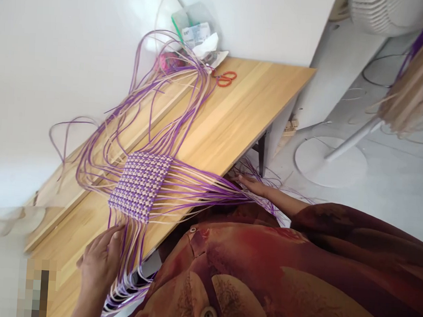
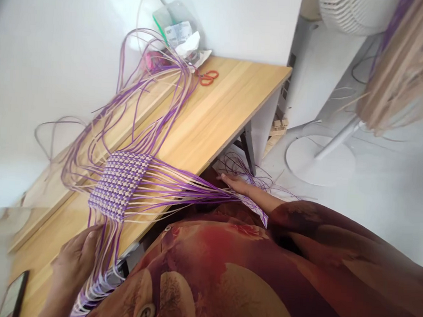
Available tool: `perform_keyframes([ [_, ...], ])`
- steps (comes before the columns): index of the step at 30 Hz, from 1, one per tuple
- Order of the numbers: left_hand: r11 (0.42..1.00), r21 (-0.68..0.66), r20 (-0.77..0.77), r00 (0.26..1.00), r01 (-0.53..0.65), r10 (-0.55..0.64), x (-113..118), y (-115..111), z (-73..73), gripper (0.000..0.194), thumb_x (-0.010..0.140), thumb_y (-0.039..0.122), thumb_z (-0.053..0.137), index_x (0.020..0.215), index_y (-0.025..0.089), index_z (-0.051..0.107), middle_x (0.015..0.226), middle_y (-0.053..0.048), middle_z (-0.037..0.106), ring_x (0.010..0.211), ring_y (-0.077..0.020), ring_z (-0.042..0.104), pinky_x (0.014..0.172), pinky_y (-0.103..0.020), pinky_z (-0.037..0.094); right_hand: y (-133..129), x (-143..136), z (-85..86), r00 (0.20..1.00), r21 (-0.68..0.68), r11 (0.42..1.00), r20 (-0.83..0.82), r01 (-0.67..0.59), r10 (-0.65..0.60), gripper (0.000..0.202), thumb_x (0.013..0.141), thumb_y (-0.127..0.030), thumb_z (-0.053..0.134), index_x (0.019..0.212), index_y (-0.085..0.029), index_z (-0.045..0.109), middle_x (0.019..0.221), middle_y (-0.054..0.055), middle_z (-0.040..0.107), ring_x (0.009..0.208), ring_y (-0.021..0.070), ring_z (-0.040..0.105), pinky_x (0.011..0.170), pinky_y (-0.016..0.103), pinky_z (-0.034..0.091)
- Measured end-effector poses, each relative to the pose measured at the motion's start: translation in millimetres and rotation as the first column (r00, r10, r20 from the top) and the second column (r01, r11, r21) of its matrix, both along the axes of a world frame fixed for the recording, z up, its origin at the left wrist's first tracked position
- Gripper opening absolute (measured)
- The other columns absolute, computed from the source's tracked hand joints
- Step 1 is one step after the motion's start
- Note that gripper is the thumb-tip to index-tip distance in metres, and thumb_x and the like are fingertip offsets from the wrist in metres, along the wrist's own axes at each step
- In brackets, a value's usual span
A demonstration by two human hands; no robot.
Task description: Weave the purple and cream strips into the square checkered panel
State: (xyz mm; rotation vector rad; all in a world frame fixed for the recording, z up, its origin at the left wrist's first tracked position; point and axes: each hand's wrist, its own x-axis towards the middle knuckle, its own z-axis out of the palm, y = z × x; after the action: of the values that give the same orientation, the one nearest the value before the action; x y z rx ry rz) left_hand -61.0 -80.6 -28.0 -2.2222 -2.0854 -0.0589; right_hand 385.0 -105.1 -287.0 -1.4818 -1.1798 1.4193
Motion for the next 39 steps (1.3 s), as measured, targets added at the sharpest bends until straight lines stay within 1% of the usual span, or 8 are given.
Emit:
perform_keyframes([
  [4, 0.963, 0.216, -0.005, 0.986, 0.162, -0.164, 35, -9, 9.1, 0.036, 0.094, 0.047, 0.048, 0.103, 0.022, 0.071, 0.132, -0.013, 0.062, 0.127, -0.0351, 0.052, 0.109, -0.059, 0.036, -3, -10, 46.0, 0.978, 0.125, 0.972, -0.043, -0.199, 0.206, 0.074, 0.087, -0.080, 0.030, 0.115, -0.028, 0.074, 0.128, 0.004, 0.067, 0.127, 0.0280, 0.056, 0.118, 0.044, 0.036],
  [8, 0.945, 0.160, 0.267, 0.910, 0.284, -0.318, 66, -1, 7.9, 0.042, 0.091, 0.049, 0.055, 0.123, 0.022, 0.059, 0.135, -0.012, 0.058, 0.129, -0.0272, 0.053, 0.110, -0.048, 0.042, -13, -15, 80.9, 0.936, 0.186, 0.921, -0.020, -0.342, 0.351, 0.085, 0.087, -0.082, 0.019, 0.106, -0.021, 0.076, 0.113, 0.009, 0.073, 0.112, 0.0294, 0.065, 0.109, 0.046, 0.045],
  [18, 0.946, -0.255, 0.094, 0.979, 0.201, -0.183, 103, 73, 36.2, 0.145, 0.047, 0.079, 0.076, 0.159, 0.027, 0.000, 0.166, -0.020, -0.001, 0.151, -0.0436, 0.001, 0.117, -0.064, 0.017, -22, -19, 113.0, 0.928, -0.076, 0.925, -0.006, -0.371, 0.372, 0.093, 0.091, -0.075, 0.005, 0.096, -0.015, 0.076, 0.065, 0.009, 0.069, 0.057, 0.0233, 0.065, 0.070, 0.039, 0.058],
  [23, 0.921, -0.349, 0.047, 0.985, 0.172, -0.166, 107, 100, 31.6, 0.162, 0.032, 0.077, 0.081, 0.158, 0.027, -0.007, 0.163, -0.027, 0.009, 0.147, -0.0508, 0.016, 0.113, -0.066, 0.024, -16, -5, 129.5, 0.937, -0.068, 0.944, 0.119, -0.323, 0.330, 0.087, 0.087, -0.080, 0.019, 0.099, -0.016, 0.076, 0.092, 0.014, 0.075, 0.104, 0.0325, 0.069, 0.111, 0.046, 0.043],
  [26, 0.941, -0.249, 0.108, 0.972, 0.229, -0.207, 100, 94, 26.6, 0.155, 0.037, 0.078, 0.080, 0.159, 0.028, -0.002, 0.157, -0.026, 0.025, 0.143, -0.0492, 0.029, 0.110, -0.062, 0.031, -11, 3, 150.6, 0.943, -0.012, 0.958, 0.172, -0.286, 0.284, 0.076, 0.086, -0.078, 0.034, 0.102, -0.017, 0.076, 0.117, 0.013, 0.071, 0.129, 0.0340, 0.054, 0.122, 0.047, 0.027],
  [31, 0.908, -0.217, 0.229, 0.923, 0.358, -0.309, 83, 62, 30.1, 0.144, 0.044, 0.082, 0.074, 0.159, 0.028, 0.009, 0.159, -0.022, 0.024, 0.145, -0.0450, 0.028, 0.115, -0.059, 0.028, -3, 1, 204.9, 0.886, 0.012, 0.886, 0.010, -0.463, 0.463, 0.058, 0.089, -0.065, 0.050, 0.119, -0.020, 0.071, 0.130, 0.010, 0.066, 0.123, 0.0311, 0.060, 0.110, 0.043, 0.046],
  [35, 0.833, -0.239, 0.306, 0.853, 0.498, -0.422, 74, 38, 35.4, 0.145, 0.045, 0.080, 0.076, 0.160, 0.028, 0.005, 0.164, -0.019, 0.015, 0.150, -0.0420, 0.018, 0.119, -0.058, 0.022, 5, -24, 232.9, 0.889, -0.093, 0.916, -0.297, -0.391, 0.349, 0.048, 0.090, -0.055, 0.058, 0.123, -0.022, 0.066, 0.125, 0.010, 0.069, 0.108, 0.0244, 0.068, 0.097, 0.036, 0.055],
  [39, 0.835, -0.241, 0.290, 0.858, 0.494, -0.424, 68, 23, 34.6, 0.144, 0.045, 0.076, 0.079, 0.159, 0.030, 0.005, 0.165, -0.018, 0.011, 0.150, -0.0433, 0.016, 0.117, -0.062, 0.020, 14, -62, 237.7, 0.770, -0.207, 0.871, -0.585, -0.445, 0.255, 0.034, 0.088, -0.043, 0.065, 0.110, -0.017, 0.067, 0.109, 0.012, 0.073, 0.091, 0.0197, 0.073, 0.084, 0.030, 0.060],
])
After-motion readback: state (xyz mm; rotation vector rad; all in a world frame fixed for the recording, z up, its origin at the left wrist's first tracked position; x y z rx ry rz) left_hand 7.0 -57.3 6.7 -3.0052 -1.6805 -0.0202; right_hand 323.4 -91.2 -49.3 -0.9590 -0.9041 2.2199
